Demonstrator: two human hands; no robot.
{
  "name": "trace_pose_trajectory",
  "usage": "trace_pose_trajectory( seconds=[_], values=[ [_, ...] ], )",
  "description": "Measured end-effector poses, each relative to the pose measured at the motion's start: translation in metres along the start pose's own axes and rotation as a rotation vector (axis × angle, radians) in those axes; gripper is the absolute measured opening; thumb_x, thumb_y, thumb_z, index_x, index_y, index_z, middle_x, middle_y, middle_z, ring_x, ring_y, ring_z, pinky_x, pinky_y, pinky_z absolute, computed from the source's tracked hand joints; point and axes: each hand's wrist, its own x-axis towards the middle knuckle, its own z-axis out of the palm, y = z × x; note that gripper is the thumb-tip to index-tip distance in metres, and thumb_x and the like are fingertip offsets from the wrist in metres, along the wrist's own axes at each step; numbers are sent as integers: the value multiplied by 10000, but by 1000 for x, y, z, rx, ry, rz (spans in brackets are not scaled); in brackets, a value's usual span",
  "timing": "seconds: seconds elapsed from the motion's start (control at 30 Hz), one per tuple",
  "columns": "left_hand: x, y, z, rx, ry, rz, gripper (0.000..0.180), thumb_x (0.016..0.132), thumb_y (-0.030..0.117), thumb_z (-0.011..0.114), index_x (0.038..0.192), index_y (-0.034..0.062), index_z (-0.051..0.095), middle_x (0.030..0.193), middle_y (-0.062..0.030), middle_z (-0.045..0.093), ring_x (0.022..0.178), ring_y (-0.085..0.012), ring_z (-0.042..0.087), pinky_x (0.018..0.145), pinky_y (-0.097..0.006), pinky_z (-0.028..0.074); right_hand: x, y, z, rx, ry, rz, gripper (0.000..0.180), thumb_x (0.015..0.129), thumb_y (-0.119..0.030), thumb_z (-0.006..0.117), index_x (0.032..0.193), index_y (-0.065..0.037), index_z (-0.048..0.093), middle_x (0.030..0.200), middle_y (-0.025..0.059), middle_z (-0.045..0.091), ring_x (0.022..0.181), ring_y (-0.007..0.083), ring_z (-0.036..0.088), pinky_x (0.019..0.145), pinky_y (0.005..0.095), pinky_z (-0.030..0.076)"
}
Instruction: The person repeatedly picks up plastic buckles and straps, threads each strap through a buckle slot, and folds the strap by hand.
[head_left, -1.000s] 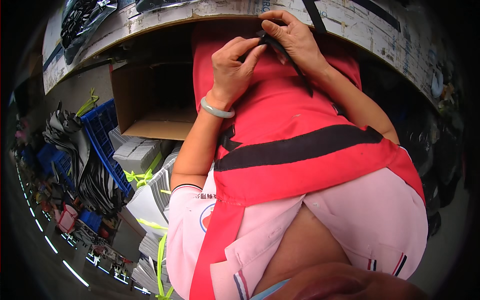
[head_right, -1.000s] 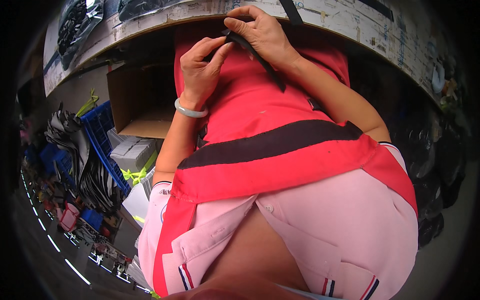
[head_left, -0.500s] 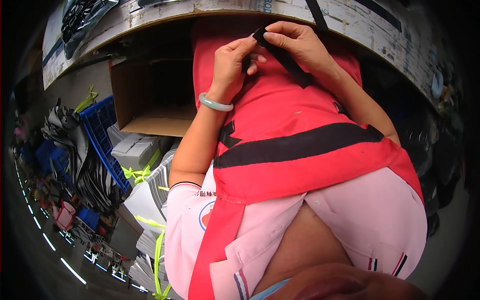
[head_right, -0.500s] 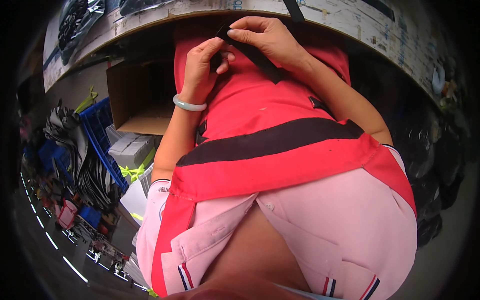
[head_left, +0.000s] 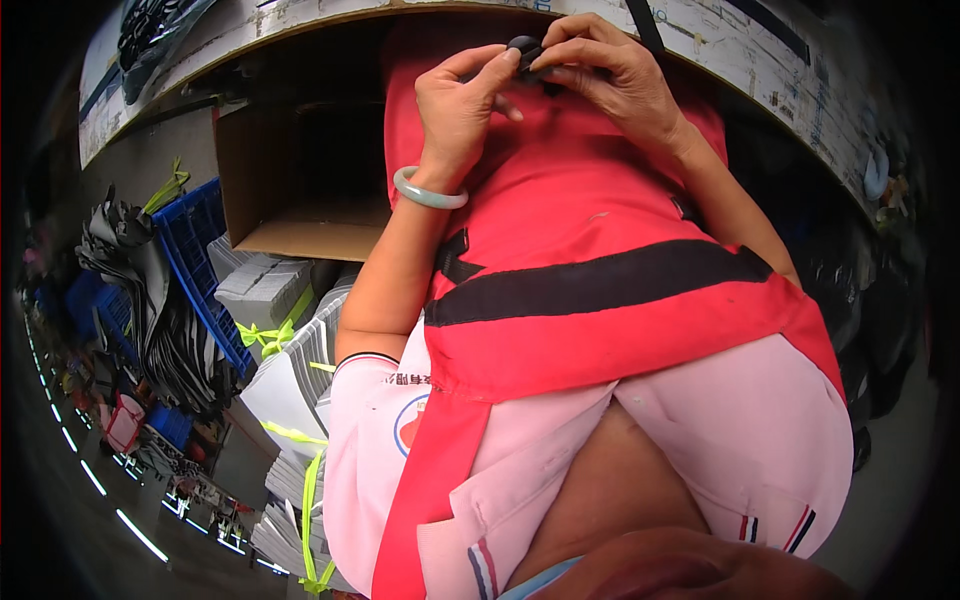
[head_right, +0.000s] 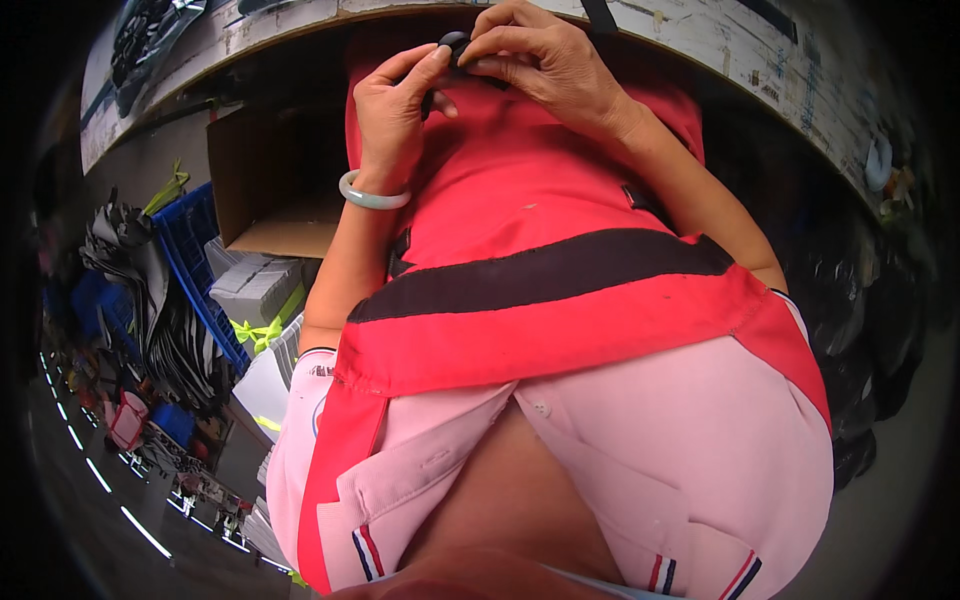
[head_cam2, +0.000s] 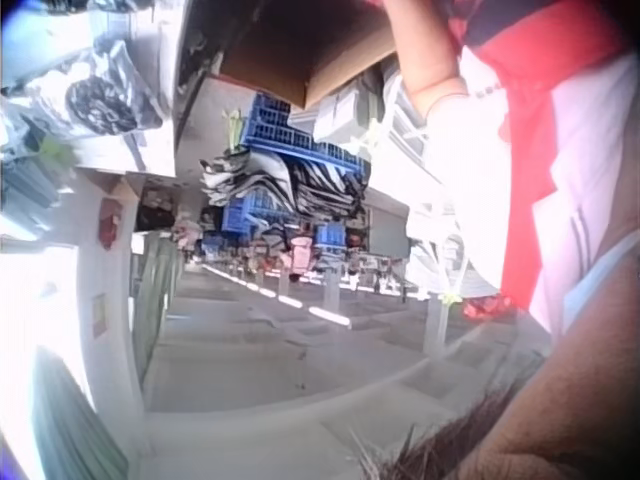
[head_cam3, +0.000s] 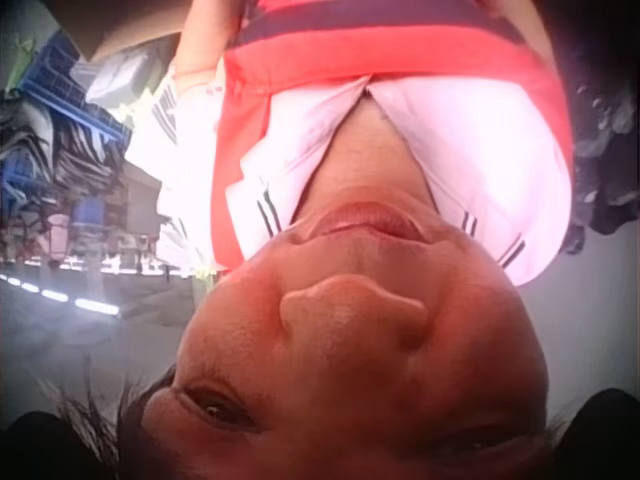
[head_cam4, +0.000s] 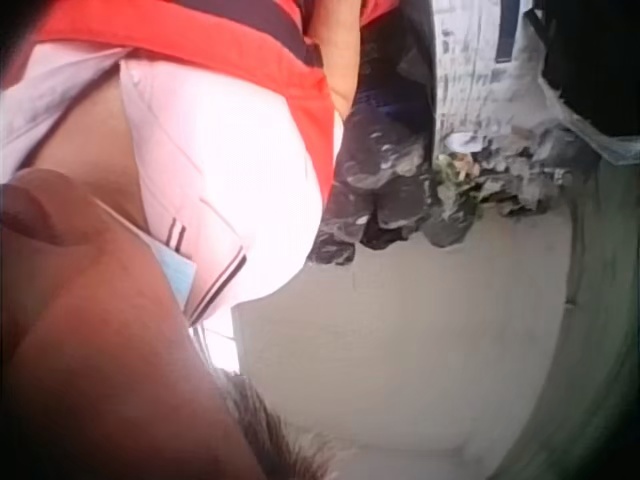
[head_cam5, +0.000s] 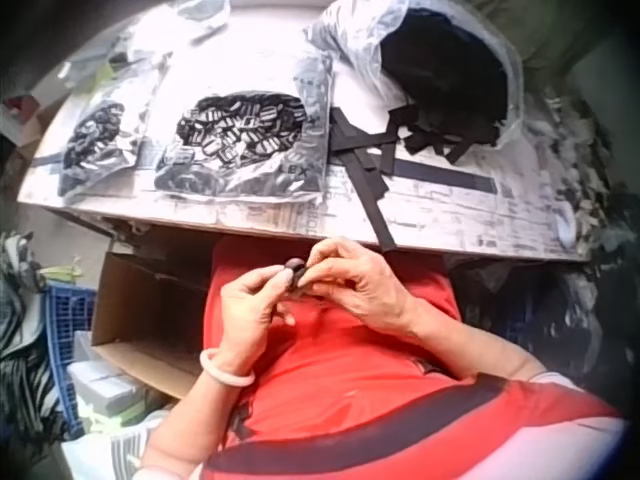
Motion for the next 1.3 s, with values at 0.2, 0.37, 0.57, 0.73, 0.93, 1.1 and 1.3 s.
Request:
trace_pose_trajectory(
  seconds=[0.2, 0.37, 0.57, 0.73, 0.93, 1.1, 1.3],
  values=[
    [-1, 2, 3, 29, 10, 107, 192, 875, 87, 695, 987, -68, 690, 814, -95, 682, 571, -118, 618, 472, -241, 536, -6, -15, -1, 181, 111, 286, 115, 905, -117, 651, 917, -5, 674, 811, -9, 574, 727, 61, 507, 663, 202, 422],
    [-2, 1, 3, 123, 13, 177, 184, 874, 84, 696, 995, -54, 695, 808, -82, 685, 570, -97, 608, 479, -226, 516, -11, -6, -5, 193, -62, 647, 229, 869, -235, 696, 769, -38, 638, 642, -57, 511, 618, 24, 438, 550, 203, 345],
    [-6, 0, 1, 175, -37, 255, 153, 869, 36, 685, 1011, -18, 704, 828, -48, 684, 568, -69, 579, 487, -195, 468, -3, -16, 3, 274, -12, 730, 242, 883, -246, 688, 771, -38, 638, 658, -54, 530, 597, 20, 440, 532, 199, 353],
    [-7, 6, -5, 219, -116, 335, 148, 861, -46, 652, 992, -5, 707, 903, -55, 665, 612, -74, 574, 524, -192, 468, -5, -2, 6, 561, 95, 722, 241, 929, -279, 641, 948, -38, 645, 660, -43, 522, 565, 35, 485, 500, 170, 384],
    [-14, 10, -6, 308, -233, 447, 177, 833, -90, 656, 963, 14, 715, 971, -47, 602, 676, -77, 576, 529, -193, 451, -3, -2, -4, 462, -46, 641, 208, 926, -250, 644, 942, -42, 652, 719, -32, 572, 616, 29, 507, 542, 180, 406],
    [-17, 9, -4, 336, -250, 498, 182, 829, -87, 659, 961, 23, 719, 1009, -47, 586, 681, -74, 575, 521, -185, 454, -4, 12, -2, 221, 94, 419, 207, 934, -219, 635, 988, -22, 667, 907, -14, 603, 769, 48, 543, 689, 193, 451],
    [-24, 11, -5, 348, -264, 502, 189, 824, -95, 655, 958, 23, 719, 1005, -49, 590, 697, -75, 585, 513, -181, 455, -4, 13, -2, 450, 72, 624, 172, 912, -159, 662, 994, -10, 639, 996, 23, 634, 898, 68, 587, 827, 226, 489]
  ],
)
